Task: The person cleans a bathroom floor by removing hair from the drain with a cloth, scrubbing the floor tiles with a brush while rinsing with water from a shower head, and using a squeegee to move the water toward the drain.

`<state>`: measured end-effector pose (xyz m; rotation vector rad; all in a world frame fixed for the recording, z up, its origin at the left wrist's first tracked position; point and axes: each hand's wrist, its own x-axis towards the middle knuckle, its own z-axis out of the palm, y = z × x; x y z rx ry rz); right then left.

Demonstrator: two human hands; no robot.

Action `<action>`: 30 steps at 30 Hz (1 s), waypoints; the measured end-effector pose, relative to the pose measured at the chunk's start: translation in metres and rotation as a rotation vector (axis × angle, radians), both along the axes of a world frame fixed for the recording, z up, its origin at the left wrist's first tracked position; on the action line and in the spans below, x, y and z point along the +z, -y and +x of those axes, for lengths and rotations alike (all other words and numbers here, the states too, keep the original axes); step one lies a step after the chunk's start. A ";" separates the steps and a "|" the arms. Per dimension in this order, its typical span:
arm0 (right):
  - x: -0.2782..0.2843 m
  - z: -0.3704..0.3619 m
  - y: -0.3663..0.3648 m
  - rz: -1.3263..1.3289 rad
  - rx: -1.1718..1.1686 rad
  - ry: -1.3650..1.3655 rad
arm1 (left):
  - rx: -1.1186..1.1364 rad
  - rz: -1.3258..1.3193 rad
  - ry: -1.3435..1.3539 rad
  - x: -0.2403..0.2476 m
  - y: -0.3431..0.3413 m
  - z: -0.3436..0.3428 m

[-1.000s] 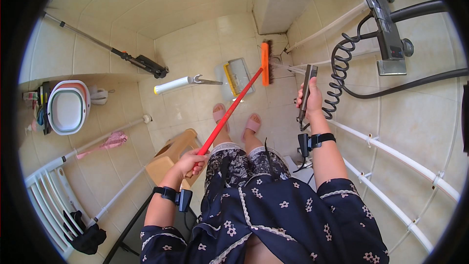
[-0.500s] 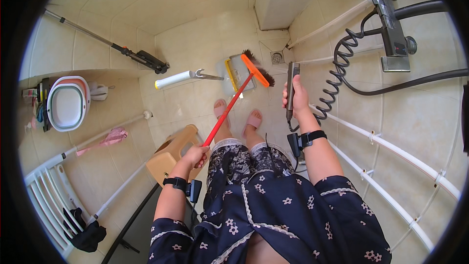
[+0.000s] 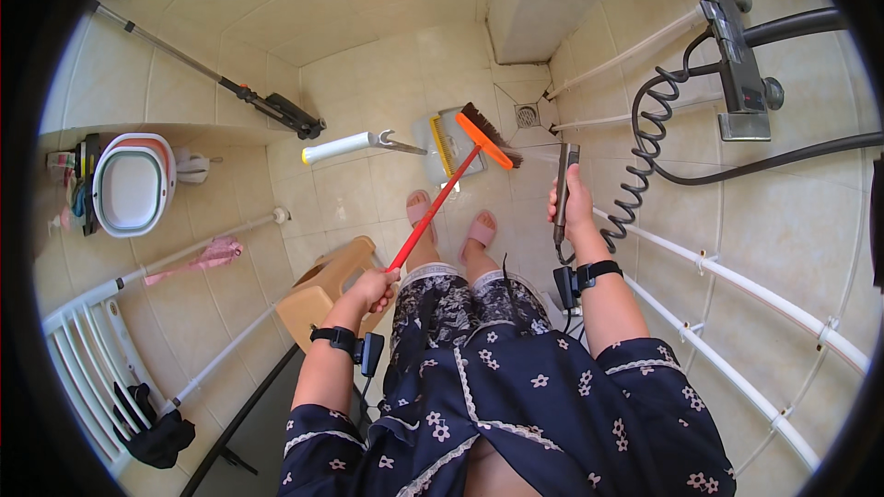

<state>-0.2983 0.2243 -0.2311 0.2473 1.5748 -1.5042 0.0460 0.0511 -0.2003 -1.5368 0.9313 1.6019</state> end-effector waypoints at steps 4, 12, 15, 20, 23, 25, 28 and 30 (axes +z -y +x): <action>0.002 0.003 0.005 0.021 -0.003 0.016 | 0.019 0.012 0.002 -0.006 -0.001 0.008; 0.001 0.003 -0.005 0.101 0.018 0.051 | 0.037 -0.002 -0.016 -0.007 -0.004 0.010; -0.002 0.004 -0.010 0.071 0.017 0.045 | 0.008 -0.024 0.017 -0.009 -0.007 0.007; -0.009 0.006 -0.016 0.069 0.011 0.051 | 0.000 -0.020 0.018 -0.007 -0.005 0.005; 0.000 0.009 0.010 -0.015 0.008 0.061 | -0.008 -0.020 0.011 -0.011 -0.006 0.009; 0.004 0.006 0.010 -0.028 0.009 0.038 | -0.014 -0.024 0.003 -0.010 -0.004 0.009; 0.000 -0.003 -0.005 0.046 0.027 0.036 | -0.024 -0.022 0.005 -0.008 -0.002 0.003; 0.001 0.000 -0.002 0.023 0.030 0.047 | -0.035 -0.017 0.020 -0.005 -0.003 0.001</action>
